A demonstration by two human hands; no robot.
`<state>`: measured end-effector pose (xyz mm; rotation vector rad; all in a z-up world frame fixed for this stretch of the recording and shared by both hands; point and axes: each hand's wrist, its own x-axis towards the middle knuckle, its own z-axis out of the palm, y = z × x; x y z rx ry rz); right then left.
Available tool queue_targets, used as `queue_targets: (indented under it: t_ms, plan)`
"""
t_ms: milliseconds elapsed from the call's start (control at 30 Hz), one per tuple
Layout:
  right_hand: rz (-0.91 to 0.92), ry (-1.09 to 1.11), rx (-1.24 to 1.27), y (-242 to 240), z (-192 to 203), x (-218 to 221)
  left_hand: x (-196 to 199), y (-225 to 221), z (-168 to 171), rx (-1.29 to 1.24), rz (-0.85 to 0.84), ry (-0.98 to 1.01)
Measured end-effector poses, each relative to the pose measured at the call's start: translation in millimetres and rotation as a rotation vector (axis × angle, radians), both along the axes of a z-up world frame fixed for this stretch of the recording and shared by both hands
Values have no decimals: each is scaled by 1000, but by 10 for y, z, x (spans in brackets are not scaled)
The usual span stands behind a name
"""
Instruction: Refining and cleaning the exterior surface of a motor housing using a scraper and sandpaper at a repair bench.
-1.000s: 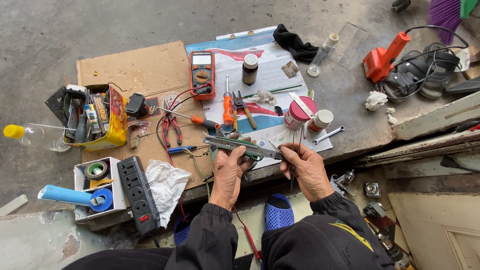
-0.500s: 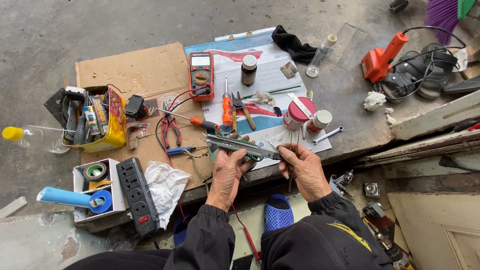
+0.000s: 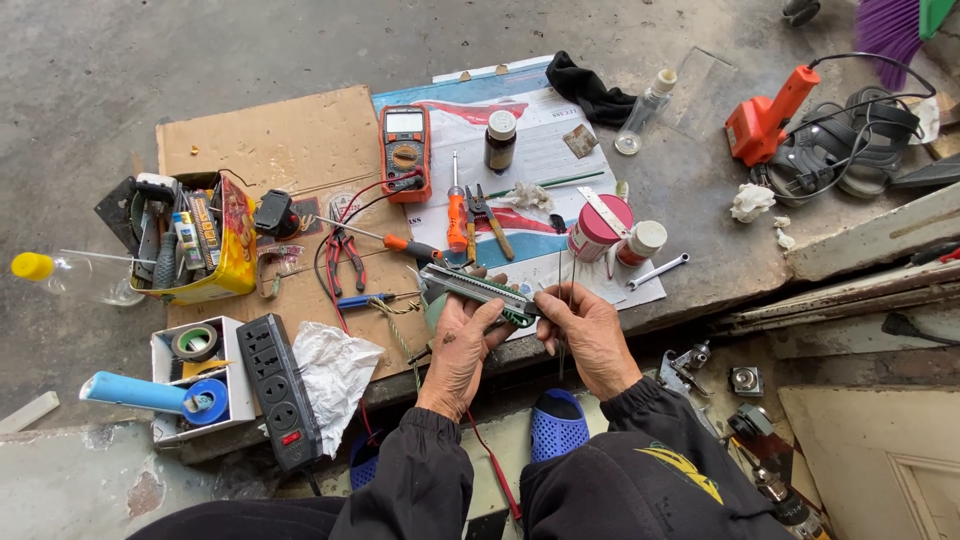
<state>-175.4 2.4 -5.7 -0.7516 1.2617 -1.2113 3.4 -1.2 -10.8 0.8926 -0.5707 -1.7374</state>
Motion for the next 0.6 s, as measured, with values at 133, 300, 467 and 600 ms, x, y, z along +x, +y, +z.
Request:
queue_targets:
  t_ms: [133, 300, 467, 600]
  plan:
    - [-7, 33, -11, -2, 70, 95, -2, 3, 37, 21, 26, 15]
    - [-41, 23, 76, 53, 47, 48, 25, 5, -2, 34, 48, 41]
    - [22, -199, 170, 105, -146, -46, 61, -17, -79, 61, 39, 101]
    - [79, -302, 180, 100, 48, 32, 63, -34, -105, 79, 47, 102]
